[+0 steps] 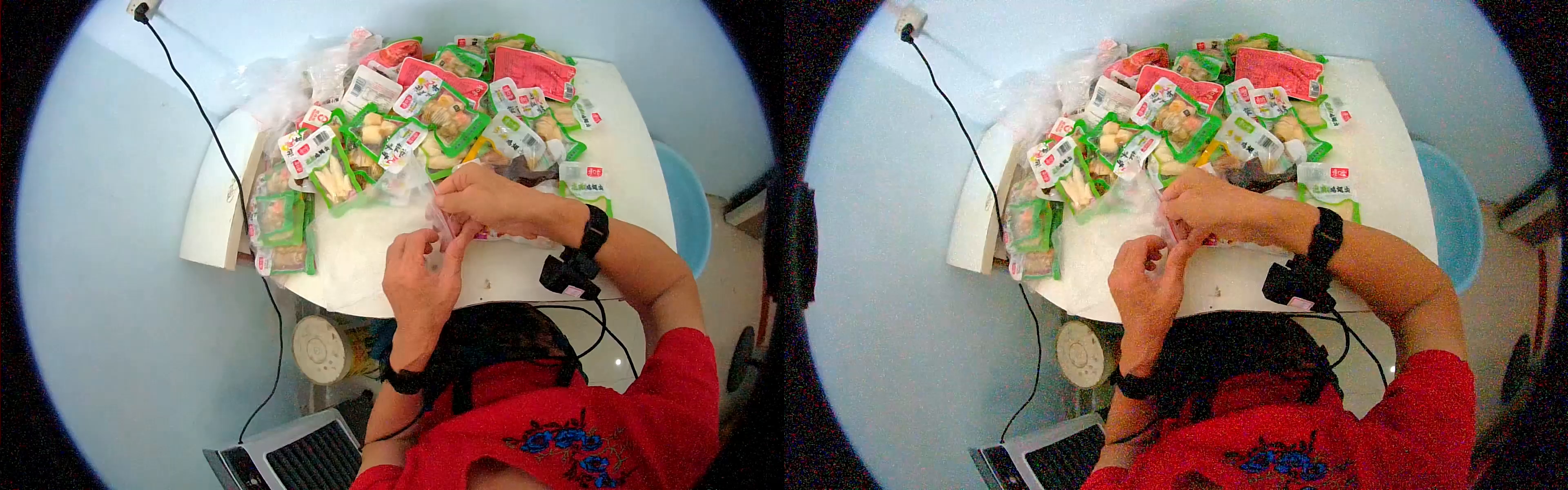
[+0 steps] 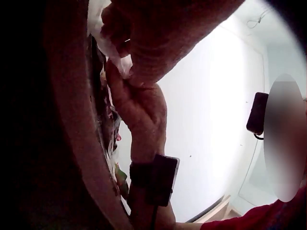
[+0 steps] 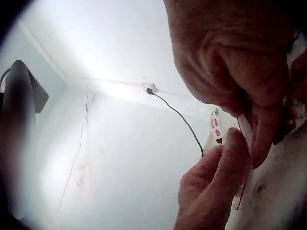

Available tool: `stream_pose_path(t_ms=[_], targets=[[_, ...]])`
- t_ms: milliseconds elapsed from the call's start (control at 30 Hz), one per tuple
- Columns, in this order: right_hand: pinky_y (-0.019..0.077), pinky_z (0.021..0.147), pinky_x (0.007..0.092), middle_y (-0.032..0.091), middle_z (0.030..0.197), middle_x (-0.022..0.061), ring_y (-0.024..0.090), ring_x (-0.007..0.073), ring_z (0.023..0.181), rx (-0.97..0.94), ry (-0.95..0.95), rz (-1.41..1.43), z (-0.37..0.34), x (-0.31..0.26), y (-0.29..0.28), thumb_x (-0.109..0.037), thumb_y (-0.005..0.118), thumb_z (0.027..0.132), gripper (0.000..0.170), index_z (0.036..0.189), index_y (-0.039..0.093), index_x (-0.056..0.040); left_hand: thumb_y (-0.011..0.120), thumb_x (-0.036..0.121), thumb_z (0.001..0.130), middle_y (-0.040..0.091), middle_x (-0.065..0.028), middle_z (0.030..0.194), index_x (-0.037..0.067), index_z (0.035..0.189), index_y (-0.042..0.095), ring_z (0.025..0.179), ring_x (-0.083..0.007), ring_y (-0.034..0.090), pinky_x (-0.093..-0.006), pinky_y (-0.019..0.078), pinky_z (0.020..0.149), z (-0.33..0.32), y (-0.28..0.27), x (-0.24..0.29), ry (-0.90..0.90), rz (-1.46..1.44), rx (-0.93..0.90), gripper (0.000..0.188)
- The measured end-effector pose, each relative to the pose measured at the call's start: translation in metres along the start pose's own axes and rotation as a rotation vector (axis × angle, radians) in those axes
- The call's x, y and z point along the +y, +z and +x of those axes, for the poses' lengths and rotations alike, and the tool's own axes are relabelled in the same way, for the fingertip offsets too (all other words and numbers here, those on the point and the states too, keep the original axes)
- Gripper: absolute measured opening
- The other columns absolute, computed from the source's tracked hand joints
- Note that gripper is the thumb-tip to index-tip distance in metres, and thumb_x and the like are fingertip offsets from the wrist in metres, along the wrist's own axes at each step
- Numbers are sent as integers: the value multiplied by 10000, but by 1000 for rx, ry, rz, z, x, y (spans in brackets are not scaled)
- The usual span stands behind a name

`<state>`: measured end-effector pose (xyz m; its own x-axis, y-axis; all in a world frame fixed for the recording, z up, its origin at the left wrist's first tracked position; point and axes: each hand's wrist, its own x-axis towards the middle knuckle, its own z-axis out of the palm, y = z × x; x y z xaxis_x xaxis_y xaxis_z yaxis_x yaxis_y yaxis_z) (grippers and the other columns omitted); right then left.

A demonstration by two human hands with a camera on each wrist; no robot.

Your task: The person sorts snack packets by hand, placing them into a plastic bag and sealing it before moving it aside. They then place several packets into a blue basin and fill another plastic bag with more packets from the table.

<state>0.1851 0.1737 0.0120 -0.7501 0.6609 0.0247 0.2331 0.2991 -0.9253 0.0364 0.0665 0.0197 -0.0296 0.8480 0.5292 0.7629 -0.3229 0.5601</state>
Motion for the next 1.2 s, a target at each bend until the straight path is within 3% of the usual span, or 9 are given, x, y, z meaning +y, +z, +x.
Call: stream_pose_path(t_ms=[133, 267, 333, 433, 533, 633, 800, 933, 1200], targets=[[579, 573, 300, 620, 746, 70, 665, 157, 696, 22, 200, 396, -1, -5, 6, -77, 481, 917, 201, 817, 618, 32, 734, 95, 804, 610, -101, 767, 6, 853, 630, 651, -222, 573, -327, 468, 595, 2, 6, 0, -1, 7, 64, 146], [592, 577, 320, 635, 758, 102, 674, 181, 676, 33, 131, 374, 1, -1, 11, -76, 480, 917, 203, 857, 625, 53, 693, 46, 817, 609, -82, 750, 16, 837, 625, 627, -192, 562, -296, 458, 584, 4, 2, -1, -54, -75, 93, 77], [596, 576, 327, 642, 762, 123, 681, 198, 667, 92, 363, 575, -3, -27, 7, -81, 483, 919, 209, 874, 626, 65, 681, 31, 821, 607, -70, 742, 23, 830, 622, 618, -171, 556, -280, 450, 575, 4, -2, 1, -95, -102, 131, 60], [595, 560, 322, 649, 760, 137, 690, 203, 665, 91, 390, 375, -6, -35, 7, -97, 505, 918, 210, 918, 618, 80, 671, 7, 810, 598, -67, 738, 27, 839, 613, 610, -171, 553, -282, 443, 561, 4, -16, 3, -86, -15, 234, 68], [569, 550, 348, 647, 742, 142, 691, 235, 649, 115, 285, -23, -7, -37, 12, -86, 561, 888, 158, 915, 605, 64, 662, -27, 789, 586, -85, 742, 23, 891, 611, 587, -212, 554, -317, 442, 524, 7, -29, 5, 22, 170, 369, 125], [529, 576, 390, 613, 692, 139, 668, 276, 634, 424, -42, -287, -15, -42, 26, -59, 629, 839, 103, 867, 589, 32, 657, -33, 794, 591, -86, 738, 25, 949, 631, 580, -215, 557, -333, 444, 507, 7, -28, 3, 22, 158, 354, 167], [492, 660, 395, 607, 762, 104, 624, 290, 735, 590, -401, -502, -16, -54, 20, -59, 712, 745, 149, 819, 587, -28, 635, -11, 846, 612, -86, 701, 18, 1008, 654, 542, -144, 557, -276, 465, 517, 3, -30, 5, 52, 230, 254, 165], [485, 700, 405, 641, 894, 80, 625, 282, 809, 406, -669, -588, -9, -40, 24, -59, 708, 717, 168, 870, 639, -55, 629, -31, 834, 601, -95, 706, 9, 1019, 657, 540, -168, 551, -280, 460, 508, 3, -30, 5, 116, 237, 252, 191], [498, 703, 425, 661, 917, 92, 653, 283, 833, 181, -434, -782, -11, -26, 25, -54, 631, 770, 481, 1247, 580, -76, 653, -30, 776, 610, -137, 844, 23, 997, 639, 718, -247, 592, -351, 490, 639, -7, -23, 7, 159, 192, 327, 228]])
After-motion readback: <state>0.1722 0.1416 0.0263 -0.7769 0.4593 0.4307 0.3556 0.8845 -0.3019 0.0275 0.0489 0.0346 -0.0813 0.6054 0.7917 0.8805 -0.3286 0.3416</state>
